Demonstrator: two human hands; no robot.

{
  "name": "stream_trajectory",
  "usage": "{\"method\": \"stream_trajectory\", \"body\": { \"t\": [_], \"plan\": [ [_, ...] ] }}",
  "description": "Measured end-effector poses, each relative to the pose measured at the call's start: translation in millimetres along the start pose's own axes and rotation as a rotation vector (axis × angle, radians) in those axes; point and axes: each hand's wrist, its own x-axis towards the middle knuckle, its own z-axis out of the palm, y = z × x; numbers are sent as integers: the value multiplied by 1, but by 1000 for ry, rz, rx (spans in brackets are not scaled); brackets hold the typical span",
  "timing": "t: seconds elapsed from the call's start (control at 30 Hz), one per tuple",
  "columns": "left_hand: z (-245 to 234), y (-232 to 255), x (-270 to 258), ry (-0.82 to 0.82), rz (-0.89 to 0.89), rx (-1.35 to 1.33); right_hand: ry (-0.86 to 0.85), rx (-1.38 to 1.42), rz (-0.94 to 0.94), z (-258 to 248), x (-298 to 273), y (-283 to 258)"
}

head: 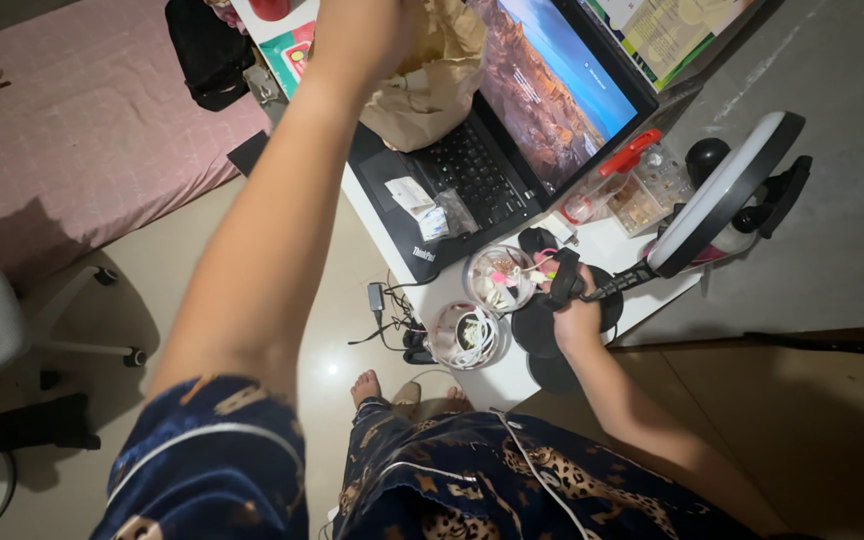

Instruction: The person organizes small items on a cluttered desk by placing them into a clear plastic container. They handle various objects including a small packet, a green item, and a red packet, then secure the container with a lid and move it to a different location.

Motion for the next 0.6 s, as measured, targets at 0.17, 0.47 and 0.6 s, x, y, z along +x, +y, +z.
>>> {"method": "stream_trajectory", "body": {
  "t": [0.17, 0.47, 0.6],
  "plan": [
    [-62, 92, -76, 379, 129, -57, 32, 212, 69, -4, -4, 2],
    [-13, 171, -252, -469, -160, -669, -99, 417, 439, 31, -20, -24],
    [-15, 196, -269, -500, -385, -670, -166, 469, 496, 43, -27, -19]
  ]
}}
